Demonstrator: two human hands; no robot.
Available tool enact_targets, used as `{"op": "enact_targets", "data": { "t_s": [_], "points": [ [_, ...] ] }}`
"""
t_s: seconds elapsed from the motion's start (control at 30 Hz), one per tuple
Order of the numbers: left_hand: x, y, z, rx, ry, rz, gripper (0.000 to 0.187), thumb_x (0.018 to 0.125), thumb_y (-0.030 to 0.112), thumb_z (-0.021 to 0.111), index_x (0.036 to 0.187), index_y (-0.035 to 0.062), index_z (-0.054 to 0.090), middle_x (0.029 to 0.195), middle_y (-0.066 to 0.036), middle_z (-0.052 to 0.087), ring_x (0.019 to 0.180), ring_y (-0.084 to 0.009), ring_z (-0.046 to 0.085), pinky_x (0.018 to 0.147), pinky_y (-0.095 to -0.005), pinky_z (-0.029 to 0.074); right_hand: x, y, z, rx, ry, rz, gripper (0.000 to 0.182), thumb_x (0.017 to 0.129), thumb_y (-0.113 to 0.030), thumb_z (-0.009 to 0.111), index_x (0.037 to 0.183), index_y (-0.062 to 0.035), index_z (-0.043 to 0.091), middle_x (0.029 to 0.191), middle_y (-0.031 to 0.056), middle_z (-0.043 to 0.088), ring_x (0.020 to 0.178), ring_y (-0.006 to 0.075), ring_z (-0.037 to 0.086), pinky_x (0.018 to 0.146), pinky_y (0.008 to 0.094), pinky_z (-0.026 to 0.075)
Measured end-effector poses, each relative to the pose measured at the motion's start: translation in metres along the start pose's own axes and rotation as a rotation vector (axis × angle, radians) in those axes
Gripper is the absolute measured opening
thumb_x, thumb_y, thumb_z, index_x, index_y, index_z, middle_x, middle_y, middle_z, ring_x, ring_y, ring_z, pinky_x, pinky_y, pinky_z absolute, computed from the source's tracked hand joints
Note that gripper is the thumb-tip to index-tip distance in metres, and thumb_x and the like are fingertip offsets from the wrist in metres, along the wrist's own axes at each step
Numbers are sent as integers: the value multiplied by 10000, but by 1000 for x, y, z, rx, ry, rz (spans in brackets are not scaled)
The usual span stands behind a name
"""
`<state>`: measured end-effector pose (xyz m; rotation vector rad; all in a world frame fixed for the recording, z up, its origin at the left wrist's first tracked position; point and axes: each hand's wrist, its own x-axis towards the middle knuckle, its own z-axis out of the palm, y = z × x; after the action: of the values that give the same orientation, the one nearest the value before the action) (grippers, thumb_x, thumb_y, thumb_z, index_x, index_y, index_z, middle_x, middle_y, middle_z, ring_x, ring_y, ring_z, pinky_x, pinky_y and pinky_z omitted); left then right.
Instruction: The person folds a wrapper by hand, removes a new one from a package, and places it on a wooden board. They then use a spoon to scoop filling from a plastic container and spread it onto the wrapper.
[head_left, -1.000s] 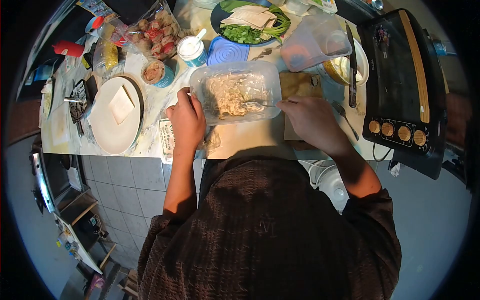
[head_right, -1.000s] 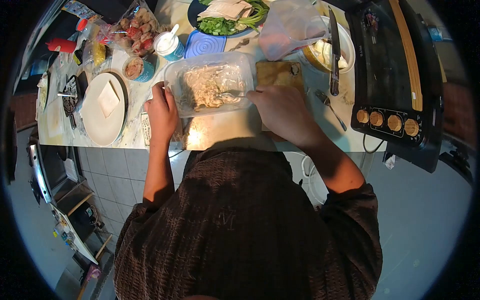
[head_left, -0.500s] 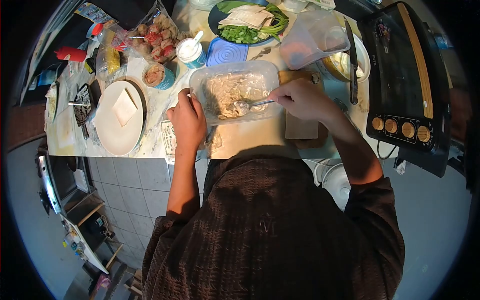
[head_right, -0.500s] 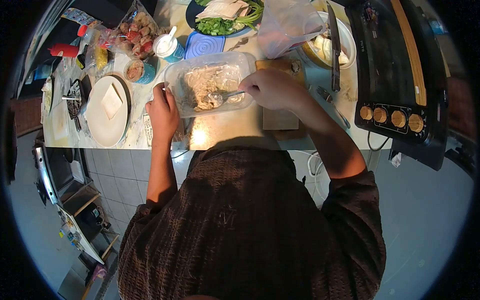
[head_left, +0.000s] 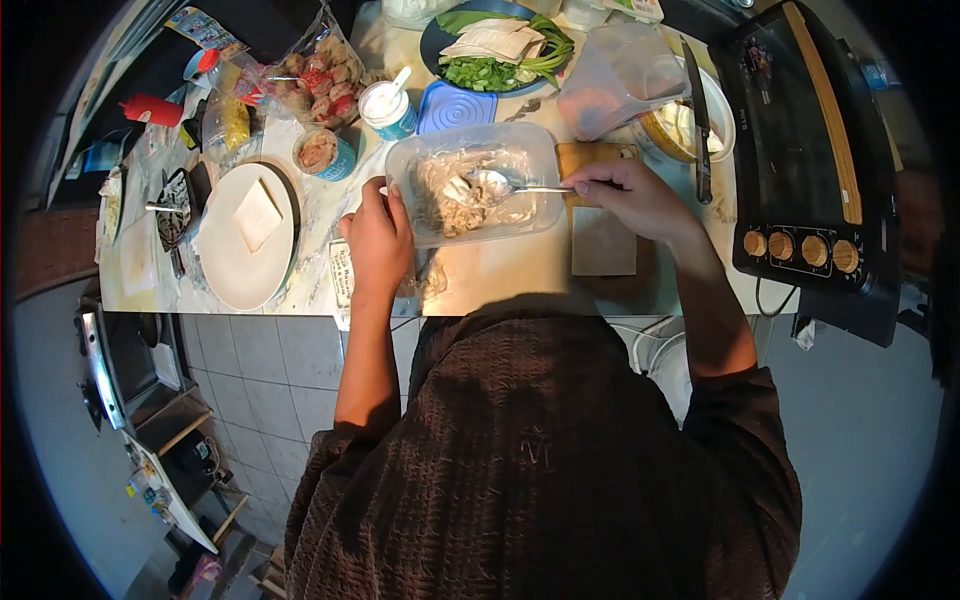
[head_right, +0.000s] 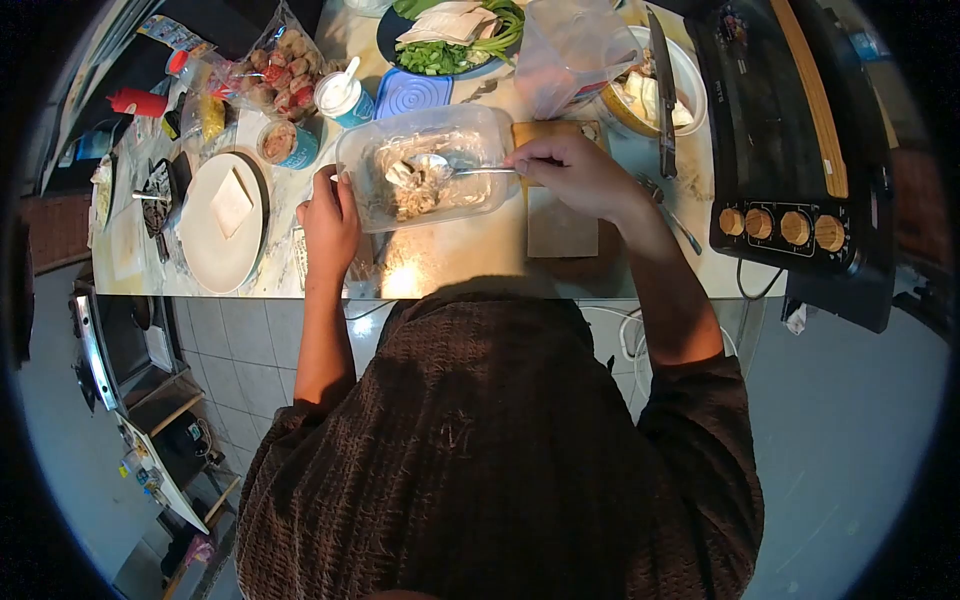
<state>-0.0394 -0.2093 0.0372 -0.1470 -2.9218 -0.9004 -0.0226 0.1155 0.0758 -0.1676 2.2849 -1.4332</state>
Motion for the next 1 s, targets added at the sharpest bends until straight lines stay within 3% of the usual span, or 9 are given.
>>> {"op": "enact_targets", "data": {
  "t_s": [0.2, 0.37, 0.43, 0.5, 0.53, 0.6, 0.67, 0.77, 1.0],
  "points": [
    [1, -2, -1, -16, 19, -3, 284, 979, 267, 502, 1124, 30, 562, 710, -80, 637, 697, -278, 598, 828, -391, 337, -64, -1, 3, 82, 200, 23, 263, 962, -171, 568, 1130, 16, 644, 790, -31, 588, 684, 48, 467, 608, 202, 388],
    [0, 0, -6, -89, -42, -82, 350, 942, 318, 581, 1144, 32, 574, 761, -74, 623, 712, -226, 589, 799, -380, 358, -139, 25, 23, 524, 414, 257, 215, 976, -142, 534, 1062, 22, 642, 745, -36, 554, 637, 30, 456, 559, 184, 345],
    [-1, 1, -3, -70, 145, 7, 369, 926, 326, 608, 1143, 29, 578, 858, -102, 618, 765, -229, 579, 780, -388, 376, -164, 52, 46, 467, 522, 301, 186, 966, -105, 530, 1071, 6, 636, 732, -6, 558, 633, 56, 480, 551, 216, 381],
    [-2, 10, -4, -107, 162, 39, 363, 914, 318, 628, 1128, 27, 588, 899, -108, 589, 780, -220, 554, 760, -378, 395, -182, 61, 67, -137, 724, 204, 200, 953, -74, 527, 1117, -24, 629, 729, 49, 580, 650, 124, 551, 569, 283, 441],
    [-2, 15, -4, -135, 216, 86, 347, 909, 300, 638, 1117, 26, 595, 879, -97, 578, 762, -212, 538, 740, -368, 403, -182, 69, 78, -294, 808, 16, 275, 904, -18, 538, 1165, -51, 617, 786, 113, 589, 704, 239, 616, 614, 359, 485],
    [-4, 31, -3, -220, 299, 186, 260, 889, 207, 672, 1059, 17, 625, 816, -71, 537, 714, -174, 492, 668, -314, 420, -186, 73, 94, -433, 794, 51, 325, 872, 3, 545, 1184, -59, 612, 819, 122, 587, 729, 277, 617, 628, 375, 491],
    [-10, 47, -1, -299, 262, 241, 217, 884, 166, 674, 1034, 14, 634, 799, -67, 535, 701, -161, 488, 651, -297, 417, -186, 78, 109, -576, 804, 46, 456, 795, 49, 558, 1232, -73, 596, 866, 124, 562, 736, 325, 597, 634, 411, 492],
    [-22, 59, 10, -422, 207, 327, 113, 884, 83, 665, 969, 9, 657, 737, -36, 545, 636, -103, 473, 583, -238, 401, -185, 68, 119, -520, 865, 64, 411, 844, 68, 529, 1229, -59, 595, 841, 138, 548, 736, 338, 586, 643, 405, 476],
    [-55, 90, 34, -673, -315, 253, 89, 903, 77, 642, 967, 19, 665, 691, 16, 568, 602, -30, 450, 503, -197, 361, -186, 81, 129, -520, 909, 42, 473, 797, 84, 551, 1249, -51, 597, 821, 122, 530, 695, 299, 566, 624, 389, 470]
  ]
}}
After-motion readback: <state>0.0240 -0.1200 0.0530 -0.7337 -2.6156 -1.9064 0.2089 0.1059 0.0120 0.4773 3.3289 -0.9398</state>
